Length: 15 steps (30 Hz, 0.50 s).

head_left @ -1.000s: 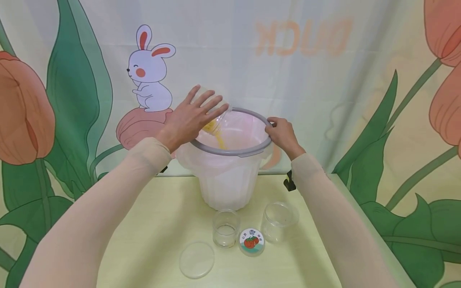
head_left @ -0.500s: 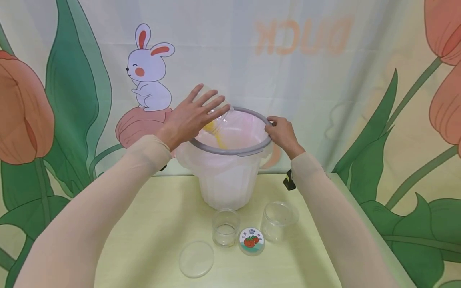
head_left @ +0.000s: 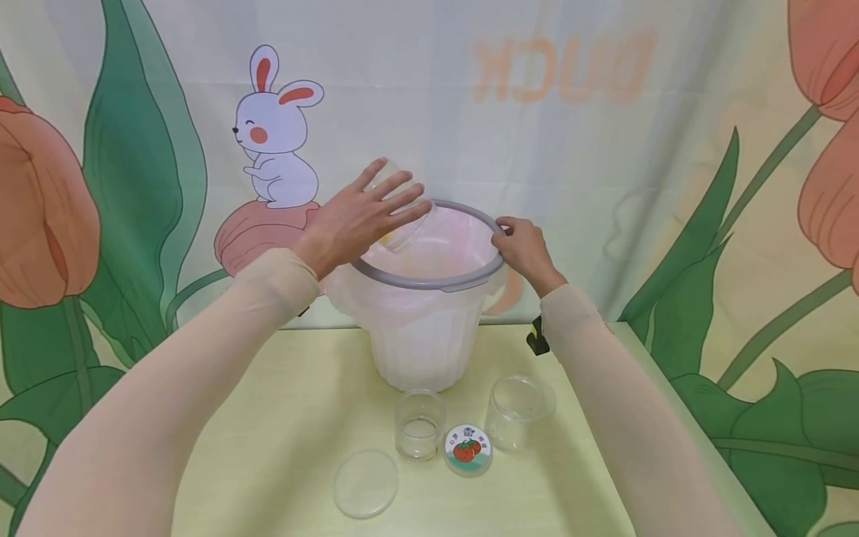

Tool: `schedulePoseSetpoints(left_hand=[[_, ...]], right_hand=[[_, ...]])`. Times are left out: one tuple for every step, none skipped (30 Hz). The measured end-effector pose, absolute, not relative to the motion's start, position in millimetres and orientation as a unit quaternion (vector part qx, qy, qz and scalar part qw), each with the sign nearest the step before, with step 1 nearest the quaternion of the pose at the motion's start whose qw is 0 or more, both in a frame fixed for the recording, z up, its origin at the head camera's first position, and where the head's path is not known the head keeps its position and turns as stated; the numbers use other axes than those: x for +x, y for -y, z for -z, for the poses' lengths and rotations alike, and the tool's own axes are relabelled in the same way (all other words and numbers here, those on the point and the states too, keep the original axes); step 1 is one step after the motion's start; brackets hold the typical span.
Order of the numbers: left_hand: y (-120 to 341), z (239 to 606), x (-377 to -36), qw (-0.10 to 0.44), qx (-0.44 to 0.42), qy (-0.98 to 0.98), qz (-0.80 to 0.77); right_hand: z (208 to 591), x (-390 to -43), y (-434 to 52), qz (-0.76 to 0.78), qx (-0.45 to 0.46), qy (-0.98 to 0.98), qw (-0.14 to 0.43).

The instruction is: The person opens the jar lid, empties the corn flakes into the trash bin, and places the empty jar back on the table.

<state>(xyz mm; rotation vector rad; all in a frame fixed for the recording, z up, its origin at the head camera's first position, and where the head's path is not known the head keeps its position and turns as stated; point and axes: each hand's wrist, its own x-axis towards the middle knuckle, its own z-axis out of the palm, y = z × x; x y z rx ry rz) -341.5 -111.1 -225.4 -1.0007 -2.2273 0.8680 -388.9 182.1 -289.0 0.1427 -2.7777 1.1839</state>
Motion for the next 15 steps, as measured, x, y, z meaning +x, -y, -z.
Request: schedulePoseSetpoints(left_hand=[[110.7,225.0,-341.5,0.272,-0.373,0.825,-0.325],[110.4,224.7,-341.3,0.274,-0.373,0.823,-0.330],[110.0,224.4,-341.2,0.275,-0.374,0.821,-0.333],[109.7,224.1,-341.1,0.276,-0.375,0.818,-0.337],[109.2,223.9,-341.0,0.277,-0.376,0.816,-0.341],[108.8,223.7,-340.9,0.278,-0.376,0.813,-0.346],[108.3,223.7,-340.8,0.279,-0.377,0.811,-0.351],[107.9,223.6,-340.7,0.277,-0.377,0.809,-0.355],[107.4,223.6,-340.6,0.276,-0.378,0.808,-0.359],[106.8,223.6,-340.6,0.275,-0.378,0.806,-0.363],[106.1,223.7,-340.5,0.273,-0.379,0.804,-0.368],[105.4,223.6,-340.4,0.271,-0.380,0.802,-0.372],[104.6,223.5,-340.2,0.269,-0.382,0.800,-0.376],[103.9,223.2,-340.1,0.267,-0.383,0.798,-0.381],[102.9,223.0,-340.0,0.265,-0.384,0.796,-0.387]], right_hand=[[288.7,-388.8,-182.1,-0.391,0.047,0.917,0.060],[288.5,-388.7,-182.2,-0.391,0.048,0.917,0.060],[288.3,-388.7,-182.3,-0.391,0.048,0.917,0.061],[288.1,-388.5,-182.4,-0.391,0.048,0.917,0.061],[288.0,-388.5,-182.4,-0.390,0.048,0.917,0.062],[287.9,-388.5,-182.4,-0.390,0.048,0.918,0.062],[288.0,-388.5,-182.5,-0.389,0.047,0.918,0.062],[288.0,-388.5,-182.5,-0.389,0.047,0.918,0.062],[288.2,-388.6,-182.5,-0.388,0.047,0.918,0.062],[288.4,-388.8,-182.6,-0.388,0.047,0.919,0.061],[288.7,-389.0,-182.6,-0.388,0.047,0.919,0.061],[288.9,-389.2,-182.7,-0.387,0.047,0.919,0.061],[289.2,-389.4,-182.8,-0.387,0.048,0.919,0.061],[289.4,-389.5,-182.9,-0.388,0.048,0.919,0.060],[289.6,-389.7,-183.0,-0.388,0.048,0.918,0.060]])
